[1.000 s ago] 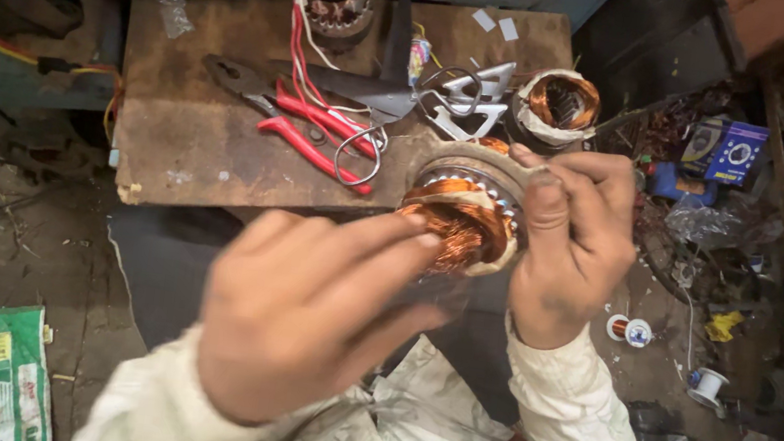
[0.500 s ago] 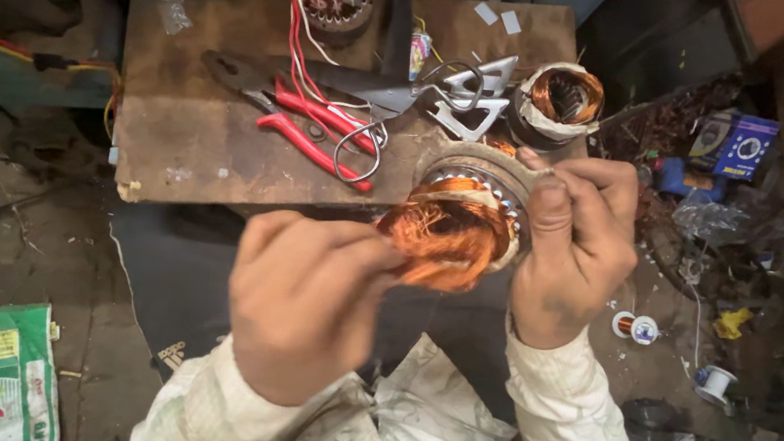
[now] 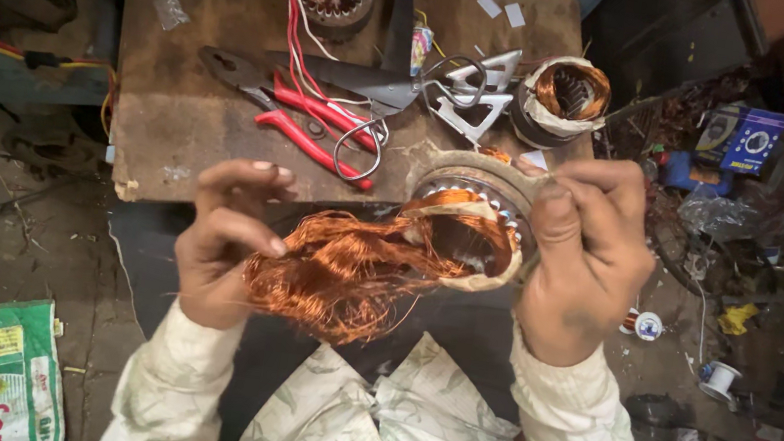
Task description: The person removes copper wire from a motor stator by hand and with shears. They pull out tangled wire bundles, cut binding strings, and continue extracting wire from the stator slots.
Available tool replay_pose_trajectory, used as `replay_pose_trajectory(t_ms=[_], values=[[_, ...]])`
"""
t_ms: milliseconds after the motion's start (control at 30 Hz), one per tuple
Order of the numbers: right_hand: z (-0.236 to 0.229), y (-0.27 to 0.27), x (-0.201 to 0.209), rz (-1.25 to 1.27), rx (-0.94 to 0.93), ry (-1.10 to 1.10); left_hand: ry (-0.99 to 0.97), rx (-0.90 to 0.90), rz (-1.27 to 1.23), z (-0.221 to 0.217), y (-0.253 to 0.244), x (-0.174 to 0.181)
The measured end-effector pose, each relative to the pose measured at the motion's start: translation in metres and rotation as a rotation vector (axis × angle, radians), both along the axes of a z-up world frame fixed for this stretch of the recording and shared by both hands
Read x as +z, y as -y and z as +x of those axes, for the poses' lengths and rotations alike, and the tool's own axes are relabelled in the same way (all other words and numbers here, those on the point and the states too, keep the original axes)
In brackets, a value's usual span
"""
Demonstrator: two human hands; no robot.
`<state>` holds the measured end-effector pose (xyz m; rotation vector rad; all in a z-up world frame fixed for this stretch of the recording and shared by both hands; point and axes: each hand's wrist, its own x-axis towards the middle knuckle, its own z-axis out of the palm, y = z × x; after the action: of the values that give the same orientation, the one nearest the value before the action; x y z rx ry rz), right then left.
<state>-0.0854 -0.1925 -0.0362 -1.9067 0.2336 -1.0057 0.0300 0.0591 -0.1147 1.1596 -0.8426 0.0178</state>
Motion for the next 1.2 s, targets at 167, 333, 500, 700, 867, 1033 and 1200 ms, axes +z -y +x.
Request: replay_pose_trajectory(t_ms=[167,333,500,700,867,1033,1200], values=[[0.002,-0.007,-0.005,0.03,-0.064,0.069,-0.346,0.232,-0.12,-0.055,0.037,-0.026],[0.001,-0.015,-0.014,0.066,-0.115,0.133,-0.517,0.143,-0.091,-0.1,0.078,-0.004],[-0.002,-0.024,-0.019,0.043,-0.185,0.146,-0.375,0.291,-0.117,-0.103,0.12,0.028],[-0.002,-0.031,-0.021,0.01,-0.219,0.128,-0.411,0.437,-0.055,-0.093,0.135,0.054],[0.002,-0.03,-0.021,0.162,-0.2,0.166,-0.808,0.073,-0.615,-0.08,0.125,0.05],[0.004,-0.02,-0.022,0.227,-0.161,0.185,-0.96,-0.221,-0.715,-0.08,0.101,0.032],[0.005,-0.015,-0.021,0.323,-0.073,0.17,-0.921,-0.402,-0.758,-0.091,0.086,0.016]])
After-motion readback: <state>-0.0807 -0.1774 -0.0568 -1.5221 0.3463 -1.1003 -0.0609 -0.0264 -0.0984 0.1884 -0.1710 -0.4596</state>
